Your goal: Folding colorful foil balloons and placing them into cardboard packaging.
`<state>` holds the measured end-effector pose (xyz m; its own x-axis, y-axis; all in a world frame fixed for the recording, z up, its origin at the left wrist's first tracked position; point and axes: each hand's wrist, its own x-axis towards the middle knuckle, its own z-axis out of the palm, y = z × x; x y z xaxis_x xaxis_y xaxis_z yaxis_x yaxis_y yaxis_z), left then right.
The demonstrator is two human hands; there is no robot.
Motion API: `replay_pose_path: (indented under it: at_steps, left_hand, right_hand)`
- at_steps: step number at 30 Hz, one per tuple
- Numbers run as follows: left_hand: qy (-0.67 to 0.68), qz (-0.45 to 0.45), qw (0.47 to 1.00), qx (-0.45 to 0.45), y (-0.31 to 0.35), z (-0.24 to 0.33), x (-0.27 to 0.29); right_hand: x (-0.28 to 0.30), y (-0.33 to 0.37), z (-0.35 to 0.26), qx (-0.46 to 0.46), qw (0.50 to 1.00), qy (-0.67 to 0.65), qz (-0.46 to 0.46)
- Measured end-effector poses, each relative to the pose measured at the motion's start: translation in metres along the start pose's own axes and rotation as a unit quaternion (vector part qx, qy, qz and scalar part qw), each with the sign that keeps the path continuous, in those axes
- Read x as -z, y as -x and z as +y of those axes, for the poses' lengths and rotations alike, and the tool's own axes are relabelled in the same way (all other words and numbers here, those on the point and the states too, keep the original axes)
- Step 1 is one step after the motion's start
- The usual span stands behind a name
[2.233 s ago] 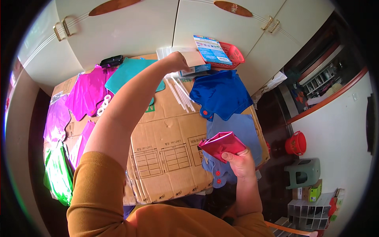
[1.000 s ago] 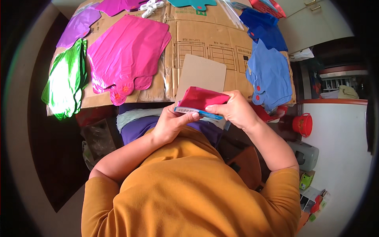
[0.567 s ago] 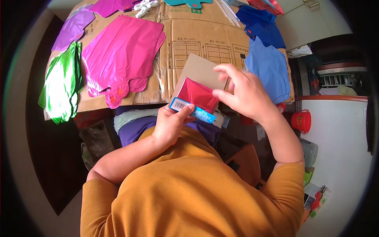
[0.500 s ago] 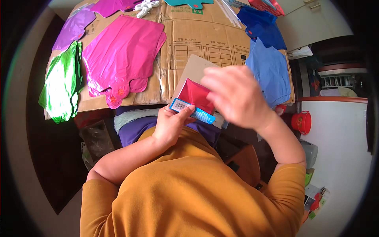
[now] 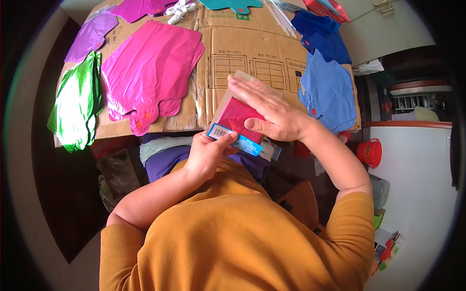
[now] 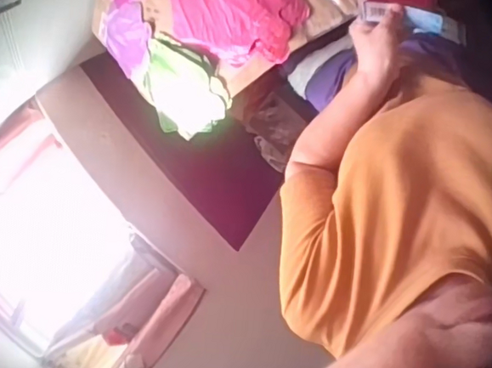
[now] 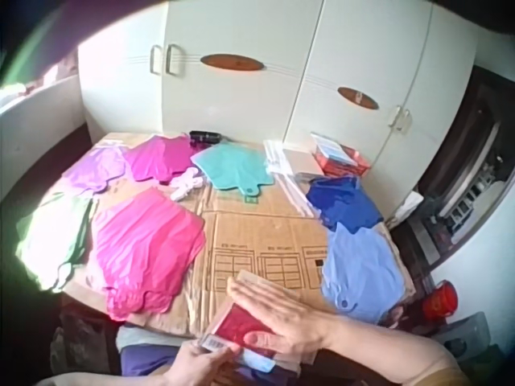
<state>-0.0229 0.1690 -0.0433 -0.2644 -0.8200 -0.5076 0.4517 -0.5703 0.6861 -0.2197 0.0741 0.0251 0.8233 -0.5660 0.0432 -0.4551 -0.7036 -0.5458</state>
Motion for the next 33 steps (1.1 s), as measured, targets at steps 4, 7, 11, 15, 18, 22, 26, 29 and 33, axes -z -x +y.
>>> replay_pose_path:
  at_steps: [4,7,11,15,18,22,26,29,33]
  left_hand:
    - [0.048,-0.013,0.998,0.031,0.0,0.002,-0.002]
    - [0.125,-0.027,0.99,0.061,0.001,0.0,-0.001]
    - [0.204,-0.036,0.976,0.073,0.012,0.004,-0.007]
    - [0.151,-0.03,0.986,0.067,0.011,0.003,-0.005]
    - [0.163,-0.025,0.985,0.053,0.012,0.001,-0.011]
    - [0.149,-0.057,0.985,0.057,0.01,-0.002,-0.006]
    - [0.155,-0.023,0.986,0.064,0.011,0.002,-0.008]
    - [0.128,-0.009,0.99,0.055,0.01,0.001,-0.003]
    - [0.096,0.015,0.993,0.06,0.018,0.01,-0.004]
  right_hand:
    - [-0.013,0.0,-0.014,0.05,0.99,0.128,-0.033]
    - [-0.032,0.003,-0.01,0.06,0.985,0.155,-0.048]
    - [-0.038,0.002,-0.009,0.068,0.985,0.153,-0.046]
    - [-0.037,0.0,-0.009,0.078,0.985,0.149,-0.042]
    - [-0.037,-0.001,-0.008,0.077,0.983,0.16,-0.04]
    - [-0.035,-0.001,-0.011,0.078,0.978,0.185,-0.047]
    - [-0.03,-0.006,-0.012,0.076,0.985,0.144,-0.057]
    - [0.005,-0.036,-0.001,0.108,0.989,0.091,-0.033]
    - [0.06,-0.142,0.03,0.13,0.976,0.124,0.127]
